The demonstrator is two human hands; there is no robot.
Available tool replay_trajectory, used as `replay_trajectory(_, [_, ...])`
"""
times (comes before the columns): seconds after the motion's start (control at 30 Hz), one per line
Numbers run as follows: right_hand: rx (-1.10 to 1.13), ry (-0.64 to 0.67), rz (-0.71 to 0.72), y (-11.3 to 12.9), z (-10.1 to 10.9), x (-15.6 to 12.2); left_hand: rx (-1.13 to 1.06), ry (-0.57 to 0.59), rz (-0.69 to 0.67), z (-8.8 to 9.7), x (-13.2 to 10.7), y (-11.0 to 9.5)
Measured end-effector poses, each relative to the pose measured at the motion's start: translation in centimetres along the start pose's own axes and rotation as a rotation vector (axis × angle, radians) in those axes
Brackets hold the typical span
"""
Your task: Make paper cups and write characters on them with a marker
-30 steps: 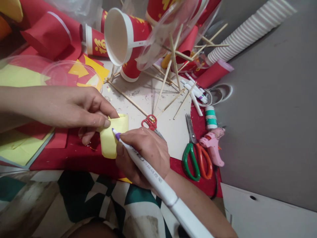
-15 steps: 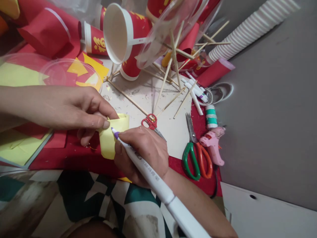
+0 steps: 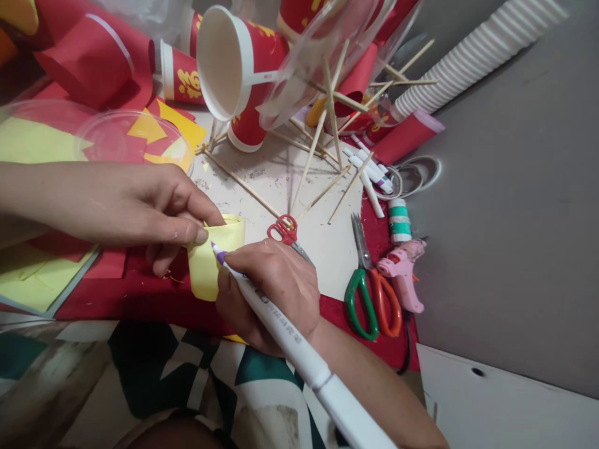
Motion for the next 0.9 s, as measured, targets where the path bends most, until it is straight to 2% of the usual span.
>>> replay_trajectory(0.17, [-0.012, -0.01, -0.029, -0.14, 0.01, -0.14, -0.012, -0.044, 0.012, 0.26, 0.06, 0.09])
replay_trajectory(0.33, [-0.028, 0.011, -0.006, 0.1, -0.01, 0.05, -0.074, 0.027, 0.069, -0.24, 0.13, 0.48])
replay_trajectory(0.4, [-0.039, 0.011, -0.015, 0.03, -0.04, 0.06, -0.084, 0.022, 0.088, -0.23, 0.12, 0.51])
replay_trajectory(0.6, [0.014, -0.014, 0.016, -0.02, -0.02, -0.13, -0.075, 0.06, 0.069, -0.56, -0.07, 0.23])
replay_trajectory(0.8, [-0.005, 0.004, -0.014, -0.11, -0.09, -0.28, -0.043, -0.038, 0.059, 0.24, -0.07, 0.95])
replay_trajectory(0.9, [0.0, -0.003, -0.012, -0.05, -0.07, -0.28, -0.04, -0.029, 0.071, 0.15, -0.08, 0.7])
Point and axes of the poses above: each hand's wrist, its own x-axis towards the middle knuckle, its own z-axis out of the back of the hand, y = z × x, the point moved 7 cm from there along x, towards the middle knuckle, and after that the axes turned 2 degrees about y, right-handed, at the moved point
